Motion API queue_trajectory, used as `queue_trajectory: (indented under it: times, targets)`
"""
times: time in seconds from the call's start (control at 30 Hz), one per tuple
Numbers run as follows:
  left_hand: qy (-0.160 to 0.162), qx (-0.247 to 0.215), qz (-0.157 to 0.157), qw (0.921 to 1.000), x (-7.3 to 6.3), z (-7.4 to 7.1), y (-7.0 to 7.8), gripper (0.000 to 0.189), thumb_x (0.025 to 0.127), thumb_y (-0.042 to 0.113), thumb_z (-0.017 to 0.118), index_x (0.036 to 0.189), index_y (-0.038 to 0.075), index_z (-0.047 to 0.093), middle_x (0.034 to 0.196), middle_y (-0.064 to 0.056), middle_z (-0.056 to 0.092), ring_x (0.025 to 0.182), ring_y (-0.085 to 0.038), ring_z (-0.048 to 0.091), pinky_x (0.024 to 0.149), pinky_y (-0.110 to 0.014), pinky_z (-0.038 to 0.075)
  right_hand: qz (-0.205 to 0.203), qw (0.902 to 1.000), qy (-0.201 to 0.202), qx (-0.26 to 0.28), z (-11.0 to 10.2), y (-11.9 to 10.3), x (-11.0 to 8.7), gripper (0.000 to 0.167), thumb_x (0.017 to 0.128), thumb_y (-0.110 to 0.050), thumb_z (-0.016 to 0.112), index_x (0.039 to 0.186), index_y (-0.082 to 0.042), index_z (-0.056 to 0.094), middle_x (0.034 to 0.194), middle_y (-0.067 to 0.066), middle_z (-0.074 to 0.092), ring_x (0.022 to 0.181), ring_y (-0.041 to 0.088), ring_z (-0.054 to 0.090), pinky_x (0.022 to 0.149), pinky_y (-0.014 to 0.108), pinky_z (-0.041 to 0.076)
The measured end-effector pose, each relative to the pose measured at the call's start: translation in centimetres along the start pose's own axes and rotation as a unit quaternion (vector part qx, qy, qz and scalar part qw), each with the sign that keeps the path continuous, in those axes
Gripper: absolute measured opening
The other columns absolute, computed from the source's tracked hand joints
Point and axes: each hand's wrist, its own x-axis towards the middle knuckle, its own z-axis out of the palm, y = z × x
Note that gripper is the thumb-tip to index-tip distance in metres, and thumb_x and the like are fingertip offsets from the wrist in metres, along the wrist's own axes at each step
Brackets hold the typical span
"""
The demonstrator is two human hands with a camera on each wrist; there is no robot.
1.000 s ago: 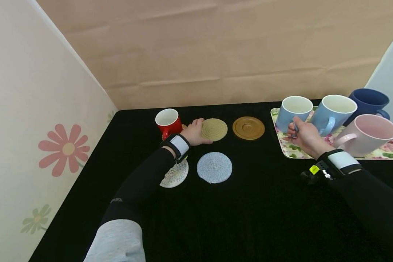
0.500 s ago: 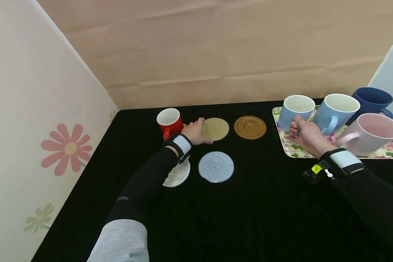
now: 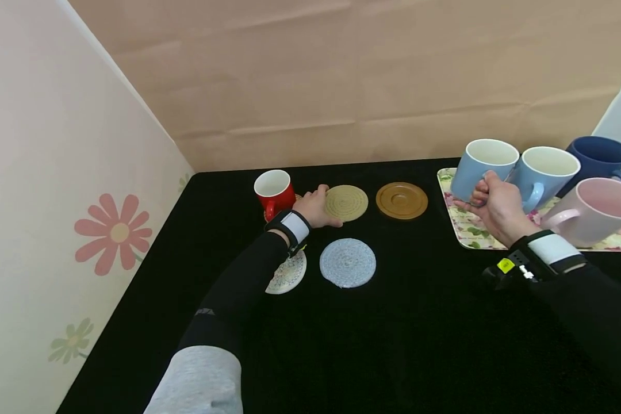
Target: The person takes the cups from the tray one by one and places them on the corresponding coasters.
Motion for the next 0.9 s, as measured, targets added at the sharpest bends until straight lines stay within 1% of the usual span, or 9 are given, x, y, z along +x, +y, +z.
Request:
queue_trajectory:
  times: [0.1, 0.2, 0.23, 0.3, 0.47, 0.5, 0.73, 0.9]
  targets:
    - [0.002, -0.005, -0.003, 1.0000, 0.0, 0.0, -0.2, 0.096, 0.074, 0.048, 0.081, 0.146, 0.012, 0.029, 0.140, -0.011, 0.051, 0.117, -0.028, 0.050, 0.096, -0.045, 0.044, -0.022, 0.9992, 0.001, -0.033, 0.8, -0.1, 0.0, 0.041, 0.105, -0.015, 0.028, 0.066, -0.011, 0.035, 0.063, 0.001, 0.021, 0.056, 0.014, 0.022, 0.066, 0.032, 0.057]
    - [0.003, -0.008, -0.006, 0.9999, 0.0, -0.1, -0.3, 0.095, 0.074, 0.048, 0.081, 0.146, 0.012, 0.029, 0.140, -0.011, 0.051, 0.117, -0.028, 0.050, 0.095, -0.045, 0.045, -0.031, 0.9988, -0.006, -0.036, 1.6, -0.1, 0.0, 0.041, 0.105, -0.014, 0.028, 0.065, -0.010, 0.033, 0.061, 0.001, 0.023, 0.054, 0.015, 0.022, 0.065, 0.033, 0.057]
    - [0.003, -0.008, -0.005, 1.0000, 0.0, -0.1, -0.4, 0.095, 0.074, 0.048, 0.081, 0.146, 0.012, 0.029, 0.140, -0.011, 0.051, 0.117, -0.028, 0.050, 0.095, -0.045, 0.045, -0.030, 0.9987, -0.011, -0.039, 1.9, -0.1, 0.0, 0.041, 0.105, -0.014, 0.028, 0.065, -0.010, 0.033, 0.061, 0.002, 0.023, 0.054, 0.015, 0.022, 0.065, 0.033, 0.057]
    - [0.001, -0.007, -0.004, 1.0000, 0.0, -0.1, -0.4, 0.095, 0.075, 0.048, 0.080, 0.147, 0.012, 0.028, 0.141, -0.011, 0.050, 0.118, -0.028, 0.050, 0.096, -0.044, 0.045, -0.031, 0.9973, -0.017, -0.064, 2.5, 0.2, 0.1, 0.042, 0.106, -0.015, 0.028, 0.065, -0.011, 0.033, 0.060, 0.001, 0.024, 0.053, 0.014, 0.025, 0.066, 0.031, 0.057]
    - [-0.005, -0.003, -0.003, 1.0000, -0.3, -0.2, -0.1, 0.096, 0.076, 0.048, 0.079, 0.148, 0.012, 0.027, 0.142, -0.011, 0.049, 0.120, -0.028, 0.049, 0.097, -0.044, 0.044, -0.014, 0.9926, -0.034, -0.115, 4.2, 1.3, 0.0, 0.041, 0.107, -0.019, 0.027, 0.067, -0.012, 0.034, 0.060, -0.001, 0.028, 0.054, 0.013, 0.032, 0.069, 0.027, 0.055]
    - [-0.006, -0.003, -0.004, 1.0000, -0.3, -0.2, 0.0, 0.096, 0.076, 0.048, 0.079, 0.147, 0.012, 0.027, 0.142, -0.011, 0.049, 0.121, -0.028, 0.049, 0.097, -0.044, 0.044, -0.009, 0.9921, -0.039, -0.119, 4.5, 1.6, 0.0, 0.040, 0.107, -0.020, 0.028, 0.068, -0.012, 0.035, 0.060, -0.001, 0.028, 0.055, 0.013, 0.033, 0.069, 0.026, 0.054]
    - [-0.010, -0.003, -0.010, 0.9999, -0.3, -0.1, 0.5, 0.096, 0.077, 0.049, 0.078, 0.148, 0.012, 0.026, 0.142, -0.011, 0.049, 0.121, -0.027, 0.048, 0.098, -0.043, 0.043, 0.002, 0.9845, -0.050, -0.168, 7.0, 3.6, 0.1, 0.046, 0.107, -0.026, 0.030, 0.064, -0.012, 0.038, 0.058, -0.002, 0.029, 0.056, 0.013, 0.036, 0.061, 0.024, 0.046]
    - [-0.012, -0.010, -0.014, 0.9998, -0.3, 0.0, 0.5, 0.097, 0.076, 0.048, 0.079, 0.149, 0.013, 0.025, 0.143, -0.011, 0.049, 0.122, -0.027, 0.047, 0.099, -0.044, 0.042, 0.003, 0.9788, -0.059, -0.196, 8.4, 5.3, 0.4, 0.047, 0.107, -0.027, 0.029, 0.064, -0.011, 0.038, 0.058, -0.003, 0.031, 0.055, 0.012, 0.036, 0.060, 0.024, 0.044]
